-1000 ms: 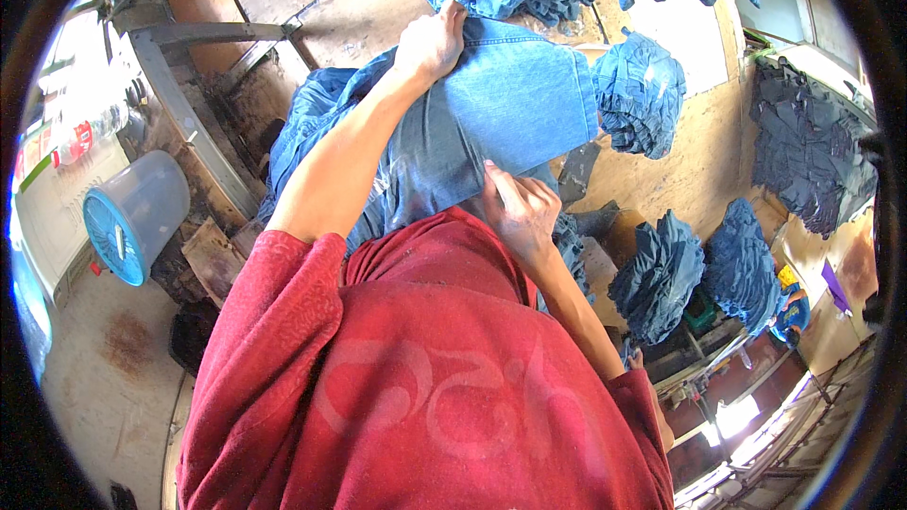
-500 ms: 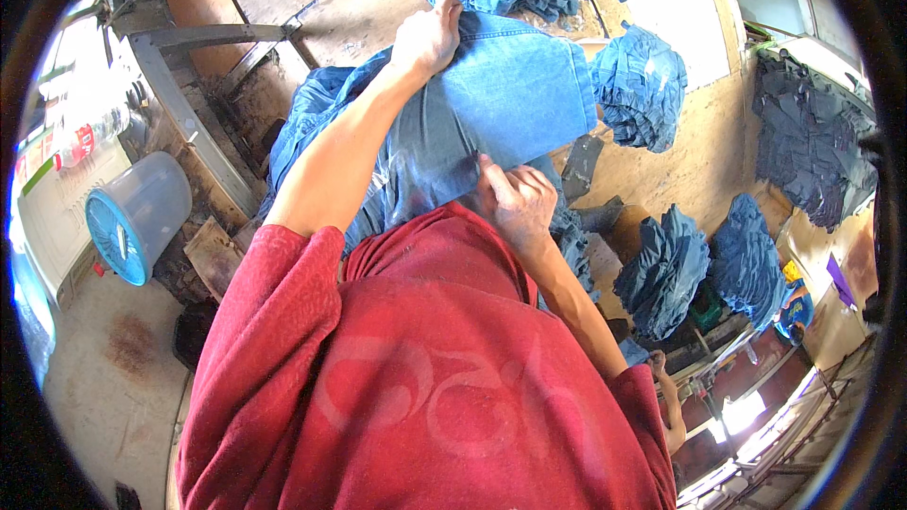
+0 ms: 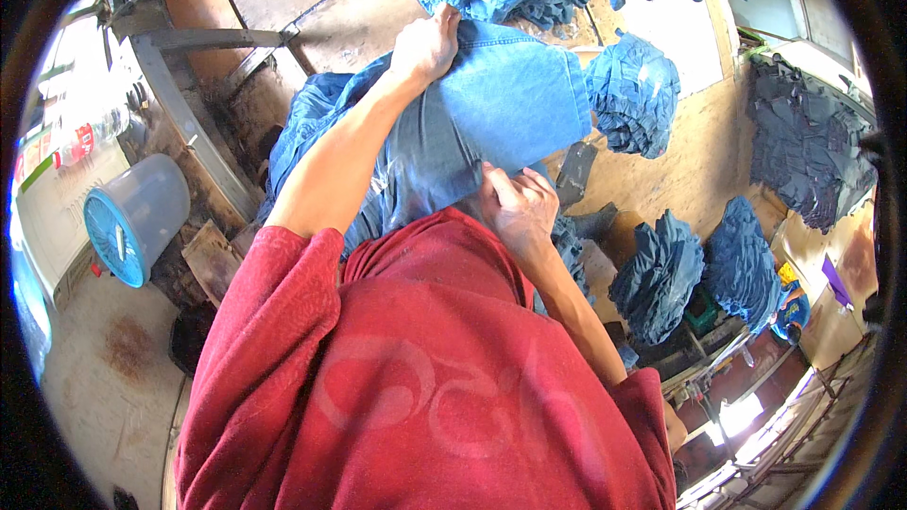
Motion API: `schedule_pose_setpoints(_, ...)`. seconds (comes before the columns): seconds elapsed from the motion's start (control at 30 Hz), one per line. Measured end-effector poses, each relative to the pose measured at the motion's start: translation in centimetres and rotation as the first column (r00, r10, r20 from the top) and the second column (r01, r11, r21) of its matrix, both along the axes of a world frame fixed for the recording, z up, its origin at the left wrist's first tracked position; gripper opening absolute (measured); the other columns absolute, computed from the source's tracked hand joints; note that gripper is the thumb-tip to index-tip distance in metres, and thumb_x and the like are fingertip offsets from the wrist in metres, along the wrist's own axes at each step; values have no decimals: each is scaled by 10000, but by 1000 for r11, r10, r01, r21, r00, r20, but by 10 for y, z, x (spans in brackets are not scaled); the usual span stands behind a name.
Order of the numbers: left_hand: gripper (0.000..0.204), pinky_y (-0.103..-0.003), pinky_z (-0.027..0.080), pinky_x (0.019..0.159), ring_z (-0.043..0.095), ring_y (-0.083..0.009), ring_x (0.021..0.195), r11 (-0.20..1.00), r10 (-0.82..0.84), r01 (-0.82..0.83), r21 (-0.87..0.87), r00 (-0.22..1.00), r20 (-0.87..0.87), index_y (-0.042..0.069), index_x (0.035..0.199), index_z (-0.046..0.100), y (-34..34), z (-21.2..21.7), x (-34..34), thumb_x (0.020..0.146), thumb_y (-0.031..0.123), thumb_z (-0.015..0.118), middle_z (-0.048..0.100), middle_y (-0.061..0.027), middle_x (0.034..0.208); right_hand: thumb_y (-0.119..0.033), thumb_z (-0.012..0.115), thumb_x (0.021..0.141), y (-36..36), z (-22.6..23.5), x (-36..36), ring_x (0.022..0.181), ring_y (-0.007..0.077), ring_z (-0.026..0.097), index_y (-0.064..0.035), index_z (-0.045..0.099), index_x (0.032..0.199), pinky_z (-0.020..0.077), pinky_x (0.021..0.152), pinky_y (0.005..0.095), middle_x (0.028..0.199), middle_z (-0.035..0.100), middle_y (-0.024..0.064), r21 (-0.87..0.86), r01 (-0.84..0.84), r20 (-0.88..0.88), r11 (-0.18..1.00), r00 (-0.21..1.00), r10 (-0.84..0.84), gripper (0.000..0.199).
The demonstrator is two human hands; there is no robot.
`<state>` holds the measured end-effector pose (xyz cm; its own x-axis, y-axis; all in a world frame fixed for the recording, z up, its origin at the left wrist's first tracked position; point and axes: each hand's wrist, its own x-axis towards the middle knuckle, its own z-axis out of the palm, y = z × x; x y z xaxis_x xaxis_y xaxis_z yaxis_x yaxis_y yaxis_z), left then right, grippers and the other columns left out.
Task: The person repeatedly picks up denim jeans from a pile, uses a small tool to pull out loose threads from seams and edges, and places the jeans back on the pile. The process is repeated for several pairs of jeans throughout the clip.
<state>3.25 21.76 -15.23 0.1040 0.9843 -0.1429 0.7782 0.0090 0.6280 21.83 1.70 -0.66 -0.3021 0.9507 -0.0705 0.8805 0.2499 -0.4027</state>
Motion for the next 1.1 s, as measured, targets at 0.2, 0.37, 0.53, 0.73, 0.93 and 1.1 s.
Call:
schedule_pose_setpoints(0.2,529,-516,546,923,720,-400,1040,993,37,-28,-119,997,72,106,1226,720,11,61,-30,991,574,649,777,-197,1056,-149,723,976,15,15,4,816,335,731,-69,677,1179,580,776,364,940,759,88,32,322,-389,946,876,-285,223)
schedule_pose_setpoints(0.37,269,-443,494,962,621,-309,1080,894,-202,248,372,966,-158,140,1061,773,-71,144,-62,840,277,843,713,-66,1088,-280,822,885,27,-16,1,857,250,600,-138,726,1160,424,752,421,840,629,21,153,149,-141,977,982,-128,324)
schedule_pose_setpoints(0.53,217,-431,480,942,603,-275,1098,901,-187,197,387,980,-66,119,982,741,-177,139,-35,827,237,836,680,-32,1120,-217,801,897,33,-37,4,772,210,619,-138,719,989,417,713,404,793,663,-11,336,20,-117,942,993,21,146)
schedule_pose_setpoints(0.73,174,-417,485,927,611,-246,1070,894,-134,161,418,987,-94,98,971,694,-188,116,-30,856,173,802,673,-14,1117,-258,770,937,60,-23,41,751,204,614,-153,596,859,427,700,392,778,662,-16,401,-77,20,913,997,75,218)
schedule_pose_setpoints(0.93,198,-411,497,902,635,-276,1010,911,-102,91,402,995,8,75,976,677,-194,138,-27,861,170,806,685,-52,1092,-246,768,967,54,-7,46,690,290,678,-113,674,932,507,666,427,749,710,50,57,150,-272,987,953,-130,166)
schedule_pose_setpoints(1.1,194,-416,490,889,636,-288,991,897,-111,102,431,994,-4,74,993,686,-197,154,-19,861,159,801,684,-59,1081,-274,764,1000,52,8,27,754,124,681,-41,744,970,519,716,355,827,758,60,-636,104,-391,765,811,-436,236)
